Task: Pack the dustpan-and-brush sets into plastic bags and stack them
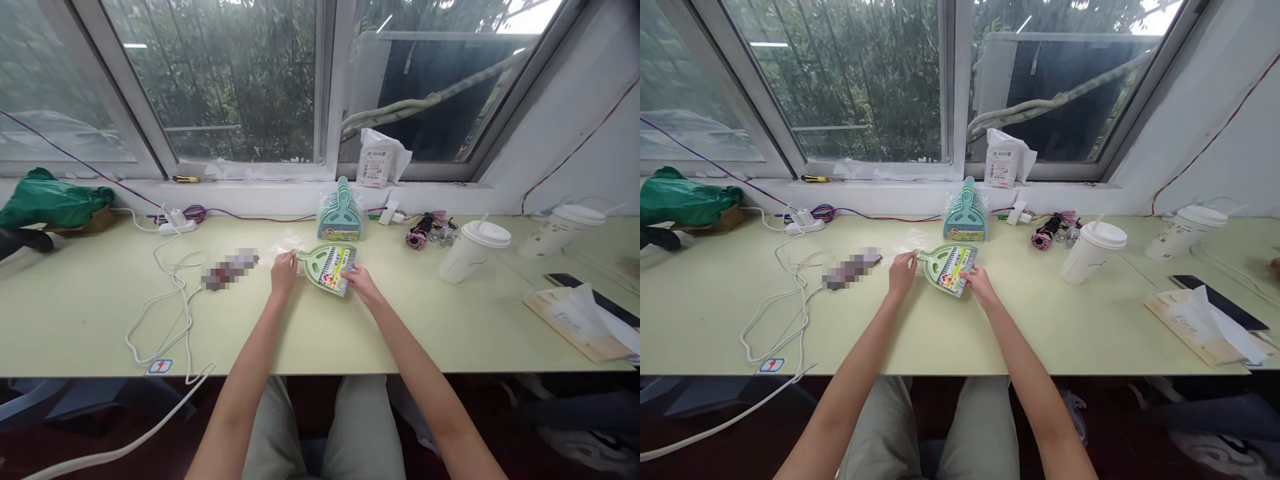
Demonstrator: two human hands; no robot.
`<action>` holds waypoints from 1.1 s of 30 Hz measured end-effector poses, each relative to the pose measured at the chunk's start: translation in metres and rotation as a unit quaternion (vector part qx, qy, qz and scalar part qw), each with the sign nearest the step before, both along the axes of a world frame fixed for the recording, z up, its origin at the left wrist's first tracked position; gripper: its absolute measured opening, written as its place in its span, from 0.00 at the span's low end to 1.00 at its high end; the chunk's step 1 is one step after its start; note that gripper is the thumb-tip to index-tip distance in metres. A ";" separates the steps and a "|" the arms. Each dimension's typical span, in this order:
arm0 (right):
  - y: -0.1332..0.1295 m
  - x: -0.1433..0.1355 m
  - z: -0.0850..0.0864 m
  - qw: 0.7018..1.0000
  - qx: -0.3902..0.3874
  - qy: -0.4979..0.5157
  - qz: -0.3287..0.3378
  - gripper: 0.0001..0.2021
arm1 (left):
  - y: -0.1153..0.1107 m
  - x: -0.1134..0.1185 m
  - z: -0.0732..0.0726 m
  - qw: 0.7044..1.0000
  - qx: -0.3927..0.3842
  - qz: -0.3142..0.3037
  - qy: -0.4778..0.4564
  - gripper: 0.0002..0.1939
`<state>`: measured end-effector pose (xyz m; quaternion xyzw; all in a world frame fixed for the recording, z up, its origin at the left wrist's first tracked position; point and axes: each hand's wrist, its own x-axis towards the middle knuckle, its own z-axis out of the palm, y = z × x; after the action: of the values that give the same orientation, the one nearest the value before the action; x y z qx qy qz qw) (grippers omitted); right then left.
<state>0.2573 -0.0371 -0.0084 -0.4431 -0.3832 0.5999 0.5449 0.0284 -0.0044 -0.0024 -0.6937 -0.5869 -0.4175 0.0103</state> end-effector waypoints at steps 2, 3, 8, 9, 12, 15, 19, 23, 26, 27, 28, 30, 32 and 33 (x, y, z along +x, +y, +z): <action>-0.002 -0.008 -0.002 1.000 0.005 0.015 -0.012 0.14 | -0.001 0.006 0.000 0.999 0.036 -0.032 -0.008 0.15; -0.003 -0.011 -0.003 0.999 0.007 0.022 -0.023 0.14 | -0.002 0.009 0.001 0.997 0.049 -0.055 -0.006 0.15; -0.008 -0.021 -0.001 0.996 0.023 0.057 -0.058 0.13 | -0.018 0.025 0.017 0.990 0.057 -0.125 0.028 0.13; -0.008 -0.021 0.000 0.996 0.030 0.064 -0.060 0.14 | -0.022 0.028 0.021 0.994 0.048 -0.097 0.013 0.15; -0.008 -0.022 0.002 0.994 0.052 0.077 -0.066 0.17 | -0.032 0.033 0.031 0.991 0.031 0.039 -0.127 0.33; -0.007 -0.021 0.003 0.992 0.065 0.084 -0.071 0.19 | -0.027 0.030 0.030 0.933 -0.006 0.070 -0.353 0.44; -0.007 -0.021 0.002 0.993 0.068 0.073 -0.061 0.21 | -0.006 0.023 0.019 0.798 -0.133 -0.102 -0.579 0.34; -0.010 -0.023 0.002 0.994 0.075 0.022 -0.071 0.21 | 0.001 0.023 0.014 0.726 -0.191 -0.226 -0.621 0.33; -0.011 -0.025 0.004 0.992 0.091 0.011 -0.091 0.22 | -0.006 0.027 0.016 0.712 -0.239 -0.279 -0.598 0.38; -0.011 -0.024 0.005 0.991 0.097 0.015 -0.095 0.22 | -0.009 0.029 0.017 0.706 -0.250 -0.299 -0.591 0.39; -0.011 -0.024 0.006 0.990 0.102 0.020 -0.096 0.23 | -0.012 0.031 0.017 0.700 -0.261 -0.319 -0.584 0.39; -0.011 -0.023 0.008 0.990 0.110 0.032 -0.088 0.24 | -0.017 0.036 0.018 0.685 -0.290 -0.356 -0.566 0.35; -0.011 -0.021 0.009 0.989 0.115 0.039 -0.090 0.28 | -0.021 0.040 0.018 0.667 -0.325 -0.387 -0.548 0.28; -0.011 -0.021 0.010 0.987 0.116 0.040 -0.100 0.31 | -0.022 0.042 0.018 0.658 -0.339 -0.398 -0.543 0.26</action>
<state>0.2365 -0.0478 0.0015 -0.3885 -0.3817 0.5113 0.6648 0.0704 -0.0263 0.0158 -0.4663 -0.2571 -0.4566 -0.7127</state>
